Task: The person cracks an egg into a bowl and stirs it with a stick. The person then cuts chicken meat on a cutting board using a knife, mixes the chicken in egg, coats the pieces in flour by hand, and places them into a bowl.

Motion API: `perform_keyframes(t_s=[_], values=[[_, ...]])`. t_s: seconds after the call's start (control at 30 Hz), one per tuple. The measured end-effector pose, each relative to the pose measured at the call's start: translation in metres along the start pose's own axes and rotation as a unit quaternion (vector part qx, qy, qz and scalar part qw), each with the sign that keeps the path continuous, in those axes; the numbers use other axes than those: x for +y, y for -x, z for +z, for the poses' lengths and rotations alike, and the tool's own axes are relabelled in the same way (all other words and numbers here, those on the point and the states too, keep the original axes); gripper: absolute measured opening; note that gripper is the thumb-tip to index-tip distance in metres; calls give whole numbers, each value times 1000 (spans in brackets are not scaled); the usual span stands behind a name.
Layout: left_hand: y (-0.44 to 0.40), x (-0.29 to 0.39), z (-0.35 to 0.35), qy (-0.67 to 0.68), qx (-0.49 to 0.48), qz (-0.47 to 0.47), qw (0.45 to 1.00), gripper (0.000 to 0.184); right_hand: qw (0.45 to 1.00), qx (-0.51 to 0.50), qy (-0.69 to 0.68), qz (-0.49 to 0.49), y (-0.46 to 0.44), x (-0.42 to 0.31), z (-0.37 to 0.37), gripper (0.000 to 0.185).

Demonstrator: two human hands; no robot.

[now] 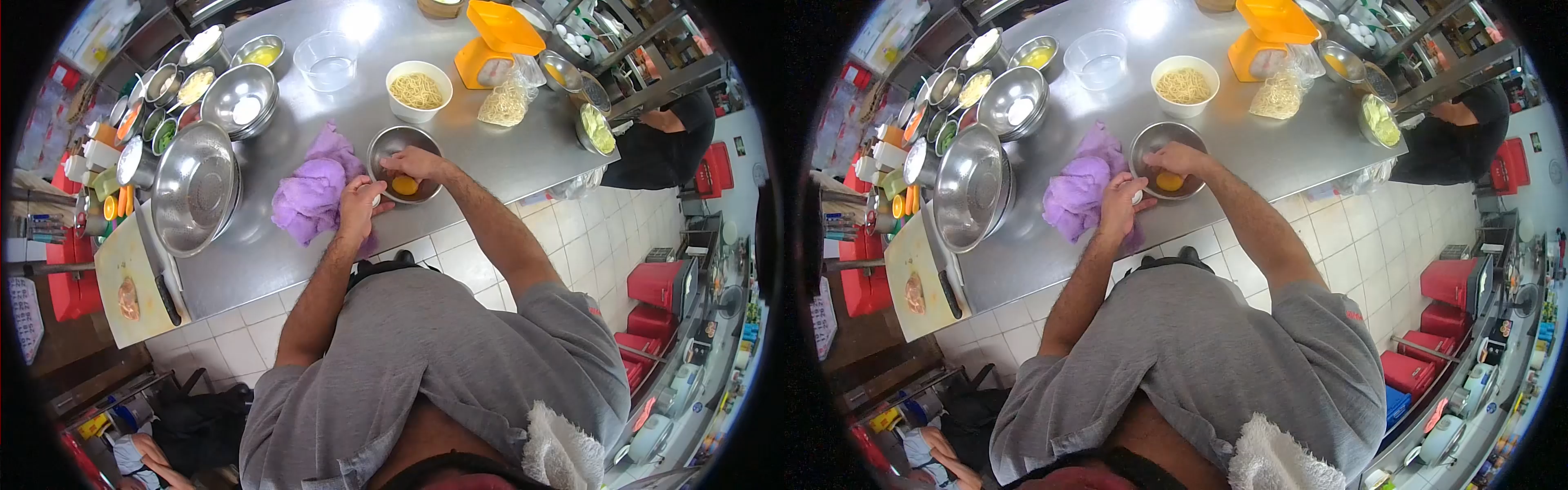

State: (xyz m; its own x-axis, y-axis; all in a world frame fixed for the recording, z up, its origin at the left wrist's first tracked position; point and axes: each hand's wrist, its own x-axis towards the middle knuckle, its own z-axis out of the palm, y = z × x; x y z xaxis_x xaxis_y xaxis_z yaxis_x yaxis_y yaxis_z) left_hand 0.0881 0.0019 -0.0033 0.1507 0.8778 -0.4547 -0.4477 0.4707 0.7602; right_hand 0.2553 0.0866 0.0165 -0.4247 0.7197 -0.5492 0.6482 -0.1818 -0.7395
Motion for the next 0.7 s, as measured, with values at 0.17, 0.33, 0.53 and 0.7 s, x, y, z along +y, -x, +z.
perform_keyframes(t_s=[0.17,0.33,0.53,0.7], values=[[7,5,0,3,11,-3,1000,12,981,-40,-181,51,19,-15,8,48],[11,10,-1,-23,-11,7,1000,12,946,-95,-308,39,6,-1,18,42],[17,14,-6,-18,-19,-6,1000,12,894,-151,-423,0,2,8,25,41],[20,20,-5,-2,-15,-2,1000,12,866,-104,-489,-10,15,2,15,38]])
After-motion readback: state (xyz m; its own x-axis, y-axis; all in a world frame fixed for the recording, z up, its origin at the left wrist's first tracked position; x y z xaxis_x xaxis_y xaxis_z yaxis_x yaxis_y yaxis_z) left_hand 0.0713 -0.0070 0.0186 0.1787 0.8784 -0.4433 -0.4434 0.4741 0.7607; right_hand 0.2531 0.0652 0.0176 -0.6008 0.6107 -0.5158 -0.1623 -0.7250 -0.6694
